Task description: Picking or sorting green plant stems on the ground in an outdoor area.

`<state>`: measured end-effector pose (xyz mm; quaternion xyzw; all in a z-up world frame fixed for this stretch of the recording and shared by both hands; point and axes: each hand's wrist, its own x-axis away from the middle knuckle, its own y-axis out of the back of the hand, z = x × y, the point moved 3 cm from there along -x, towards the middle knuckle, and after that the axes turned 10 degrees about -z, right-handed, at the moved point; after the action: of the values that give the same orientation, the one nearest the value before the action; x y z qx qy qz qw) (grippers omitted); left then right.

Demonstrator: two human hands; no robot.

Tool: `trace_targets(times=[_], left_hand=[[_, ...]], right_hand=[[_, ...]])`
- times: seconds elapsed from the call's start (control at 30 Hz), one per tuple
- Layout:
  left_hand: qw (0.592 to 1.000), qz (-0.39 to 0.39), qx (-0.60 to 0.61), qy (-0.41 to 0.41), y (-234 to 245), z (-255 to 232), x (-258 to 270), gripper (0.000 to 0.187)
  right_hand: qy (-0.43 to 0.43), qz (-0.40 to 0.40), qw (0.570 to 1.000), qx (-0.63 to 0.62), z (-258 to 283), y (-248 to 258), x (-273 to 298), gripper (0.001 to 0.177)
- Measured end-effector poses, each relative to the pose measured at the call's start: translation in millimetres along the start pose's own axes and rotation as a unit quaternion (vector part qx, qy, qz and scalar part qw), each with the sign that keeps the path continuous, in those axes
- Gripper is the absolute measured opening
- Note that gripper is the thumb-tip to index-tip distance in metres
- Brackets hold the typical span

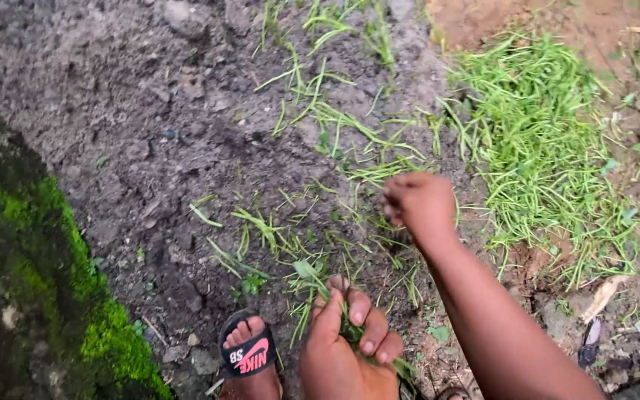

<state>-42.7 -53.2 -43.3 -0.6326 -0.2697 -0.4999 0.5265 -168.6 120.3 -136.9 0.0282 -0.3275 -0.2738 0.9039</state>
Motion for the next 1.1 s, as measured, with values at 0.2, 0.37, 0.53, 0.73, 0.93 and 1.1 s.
trace_targets(times=[0.2,0.37,0.53,0.73,0.93,1.1], left_hand=[[0.998,-0.058,0.005,0.008,-6,-10,0,0.014],[0.997,-0.033,0.067,-0.01,-7,-31,-3,0.011],[0.993,-0.047,0.11,-0.005,-18,-51,4,0.011],[0.99,-0.048,0.135,0.009,-31,-74,9,0.012],[0.987,-0.067,0.146,-0.017,-43,-97,13,0.012],[0.986,-0.064,0.153,-0.006,-52,-108,17,0.013]], right_hand=[[0.324,-0.007,0.872,0.367,15,-92,-27,0.017],[0.387,0.03,0.748,0.539,-34,-149,-78,0.018],[0.404,0.041,0.699,0.588,-34,-157,-67,0.018],[0.397,0.088,0.659,0.633,-19,-162,-41,0.019],[0.402,0.1,0.62,0.666,-28,-164,-42,0.02],[0.373,0.143,0.607,0.687,-7,-171,-27,0.032]])
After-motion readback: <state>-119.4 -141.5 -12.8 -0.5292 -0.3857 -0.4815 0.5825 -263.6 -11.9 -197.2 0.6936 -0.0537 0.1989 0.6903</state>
